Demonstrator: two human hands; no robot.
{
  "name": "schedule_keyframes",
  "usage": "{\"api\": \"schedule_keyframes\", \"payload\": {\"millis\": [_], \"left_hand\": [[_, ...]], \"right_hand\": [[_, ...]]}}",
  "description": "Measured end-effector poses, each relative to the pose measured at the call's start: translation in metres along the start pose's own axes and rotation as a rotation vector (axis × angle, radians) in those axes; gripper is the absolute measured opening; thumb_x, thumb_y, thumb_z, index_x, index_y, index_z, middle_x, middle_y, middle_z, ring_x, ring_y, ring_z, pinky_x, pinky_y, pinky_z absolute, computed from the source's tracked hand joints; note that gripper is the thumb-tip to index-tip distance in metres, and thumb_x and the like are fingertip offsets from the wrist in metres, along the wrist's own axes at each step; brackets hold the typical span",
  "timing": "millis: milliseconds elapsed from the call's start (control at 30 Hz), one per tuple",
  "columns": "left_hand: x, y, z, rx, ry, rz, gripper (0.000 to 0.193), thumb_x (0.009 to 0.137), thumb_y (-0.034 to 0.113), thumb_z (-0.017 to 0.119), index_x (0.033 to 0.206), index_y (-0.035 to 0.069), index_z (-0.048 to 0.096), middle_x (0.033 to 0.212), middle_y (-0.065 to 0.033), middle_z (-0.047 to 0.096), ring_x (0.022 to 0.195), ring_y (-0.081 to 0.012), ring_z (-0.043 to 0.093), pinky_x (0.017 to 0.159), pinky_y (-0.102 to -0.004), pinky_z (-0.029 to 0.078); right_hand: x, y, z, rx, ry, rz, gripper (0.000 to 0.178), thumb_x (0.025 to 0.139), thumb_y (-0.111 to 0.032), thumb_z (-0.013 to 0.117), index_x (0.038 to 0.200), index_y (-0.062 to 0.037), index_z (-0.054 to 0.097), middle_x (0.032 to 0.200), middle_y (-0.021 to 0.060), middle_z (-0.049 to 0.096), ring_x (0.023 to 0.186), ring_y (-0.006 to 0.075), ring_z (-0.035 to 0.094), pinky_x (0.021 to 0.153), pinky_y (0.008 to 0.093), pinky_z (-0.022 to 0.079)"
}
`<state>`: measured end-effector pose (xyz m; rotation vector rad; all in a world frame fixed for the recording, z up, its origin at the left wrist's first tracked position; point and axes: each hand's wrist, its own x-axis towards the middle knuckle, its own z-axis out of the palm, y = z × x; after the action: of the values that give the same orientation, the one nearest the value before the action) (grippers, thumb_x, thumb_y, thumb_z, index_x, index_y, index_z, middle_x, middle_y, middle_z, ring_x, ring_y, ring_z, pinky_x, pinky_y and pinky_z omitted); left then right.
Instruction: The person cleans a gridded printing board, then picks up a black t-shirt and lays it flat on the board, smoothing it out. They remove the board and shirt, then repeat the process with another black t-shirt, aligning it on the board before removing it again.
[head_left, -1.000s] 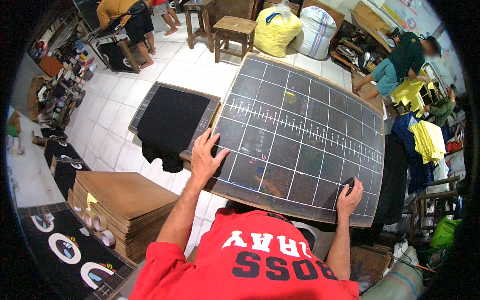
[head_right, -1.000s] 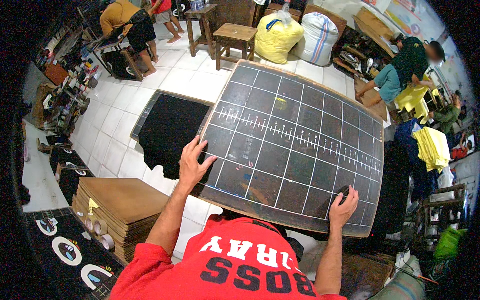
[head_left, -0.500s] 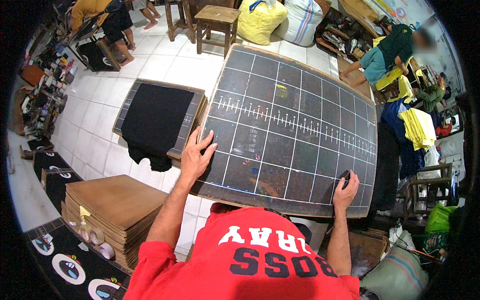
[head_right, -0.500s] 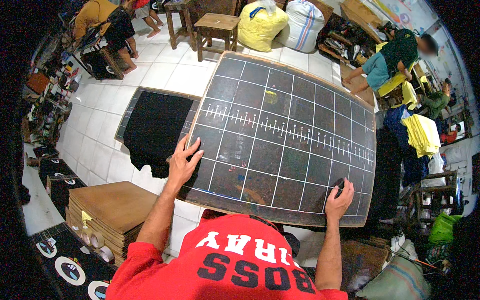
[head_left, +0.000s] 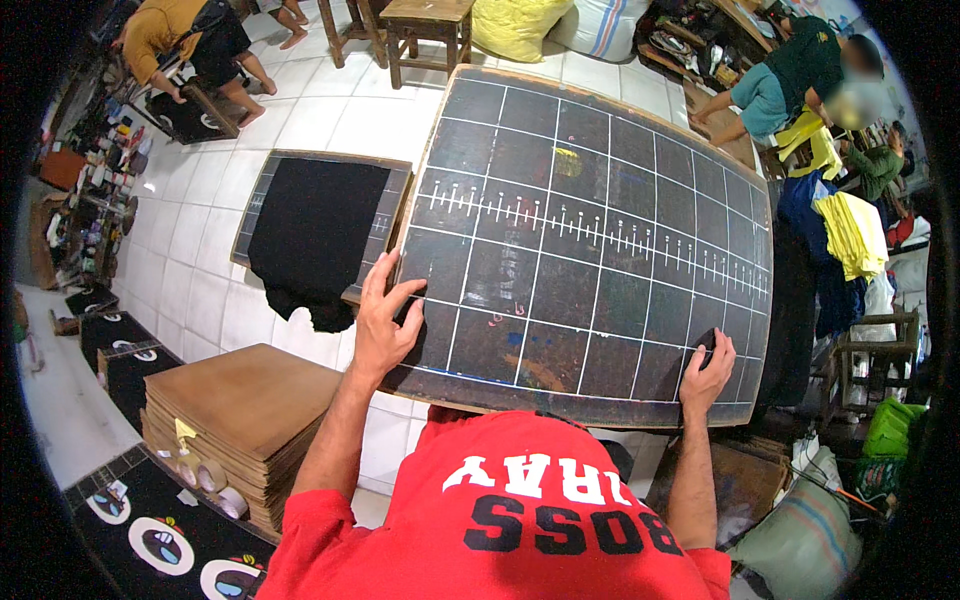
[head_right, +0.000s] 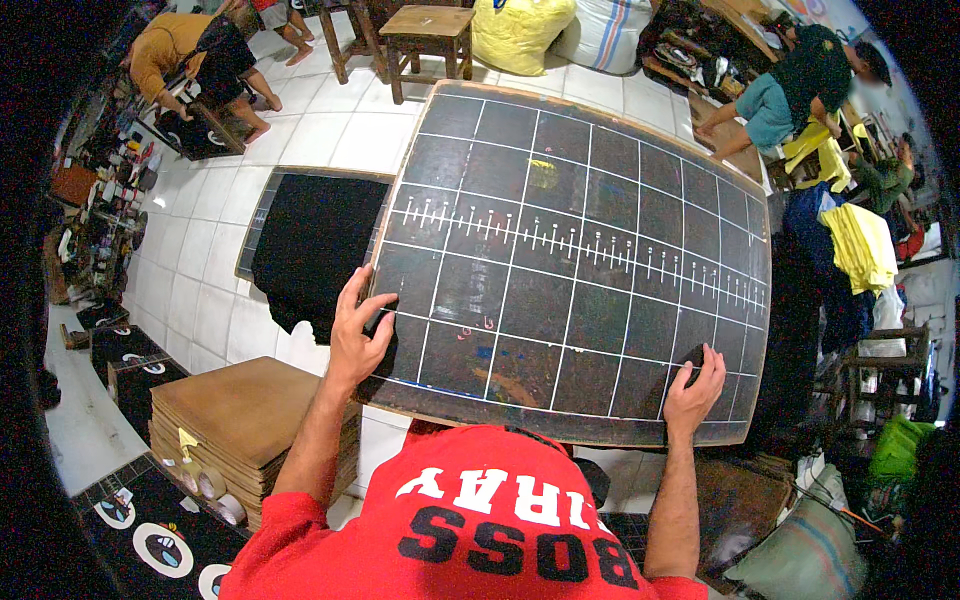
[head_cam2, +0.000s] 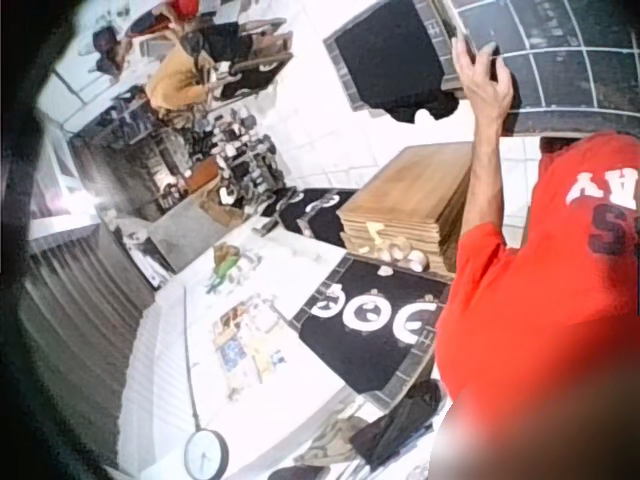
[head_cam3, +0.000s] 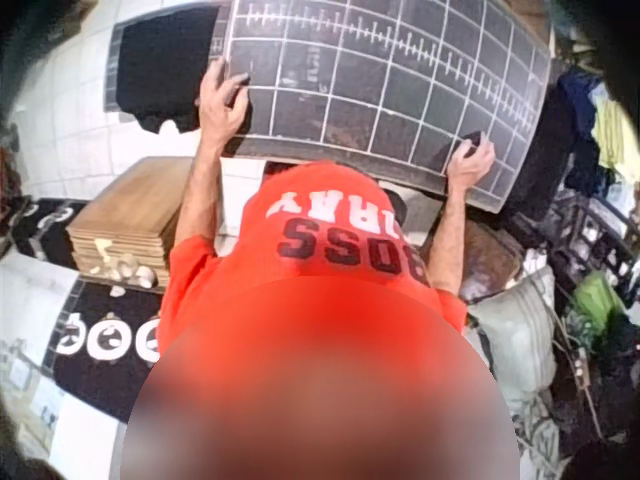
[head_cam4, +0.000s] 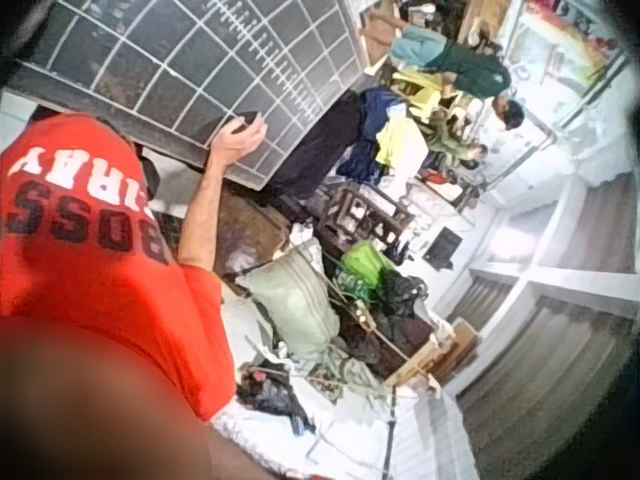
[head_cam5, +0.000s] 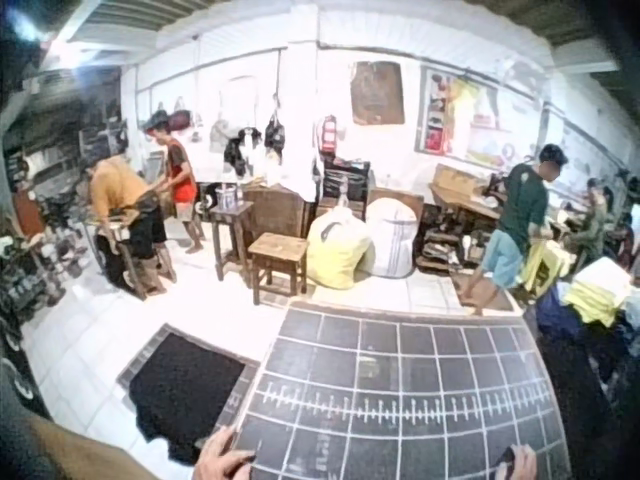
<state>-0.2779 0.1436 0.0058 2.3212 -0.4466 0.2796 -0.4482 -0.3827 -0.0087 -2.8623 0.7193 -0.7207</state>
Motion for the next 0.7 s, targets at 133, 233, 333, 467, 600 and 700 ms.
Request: {"api": "schedule_keyframes", "payload": {"millis": [133,233,333,467,600,700], "left_hand": [[0.006,0.004,-0.006,0.028,-0.059,0.013,0.027,0.085,0.006,0.076,0.112,0.010,0.075,0.158,-0.0220,0.047,0.150,-0.0445,0.040,0.123,-0.0532,0.034],[0.015,0.003,-0.013,0.098,-0.094,0.068,0.024,0.084,0.007,0.079,0.107,0.012,0.075,0.156,-0.0212,0.048,0.150,-0.0453,0.039,0.123,-0.0546,0.034],[0.022,0.003,-0.020,0.146,-0.161,0.090,0.022,0.083,0.009,0.082,0.103,0.013,0.074,0.156,-0.0198,0.048,0.151,-0.0452,0.038,0.122,-0.0553,0.035],[0.031,0.004,-0.024,0.167,-0.240,0.096,0.018,0.084,0.010,0.083,0.099,0.013,0.073,0.157,-0.0175,0.048,0.152,-0.0447,0.037,0.121,-0.0555,0.036],[0.039,0.003,-0.024,0.174,-0.296,0.104,0.016,0.086,0.012,0.082,0.099,0.013,0.073,0.156,-0.0168,0.049,0.152,-0.0437,0.037,0.118,-0.0567,0.039],[0.041,0.004,-0.022,0.193,-0.327,0.108,0.014,0.088,0.012,0.081,0.099,0.013,0.072,0.155,-0.0171,0.049,0.152,-0.0432,0.037,0.117,-0.0569,0.040]], "right_hand": [[0.000,0.000,0.001,0.000,-0.002,-0.005,0.046,0.100,-0.015,0.060,0.145,-0.0066,0.057,0.144,0.0187,0.056,0.141,0.0406,0.048,0.117,0.0532,0.037],[0.000,0.000,0.001,-0.003,0.003,-0.008,0.046,0.100,-0.015,0.060,0.145,-0.0068,0.057,0.144,0.0187,0.056,0.141,0.0405,0.048,0.118,0.0536,0.037],[0.000,0.000,0.001,0.008,0.005,-0.007,0.046,0.100,-0.015,0.060,0.145,-0.0064,0.057,0.144,0.0188,0.055,0.141,0.0406,0.048,0.118,0.0540,0.037],[0.001,0.000,0.000,0.008,-0.012,0.004,0.046,0.100,-0.015,0.060,0.145,-0.0059,0.057,0.144,0.0197,0.055,0.141,0.0408,0.048,0.118,0.0541,0.037],[0.000,0.000,0.000,0.004,-0.015,0.017,0.046,0.100,-0.015,0.060,0.145,-0.0055,0.057,0.145,0.0202,0.055,0.141,0.0408,0.048,0.118,0.0540,0.037],[-0.001,0.000,0.000,0.004,-0.014,0.018,0.046,0.100,-0.015,0.060,0.145,-0.0053,0.057,0.146,0.0200,0.055,0.142,0.0406,0.048,0.118,0.0538,0.036]]}}
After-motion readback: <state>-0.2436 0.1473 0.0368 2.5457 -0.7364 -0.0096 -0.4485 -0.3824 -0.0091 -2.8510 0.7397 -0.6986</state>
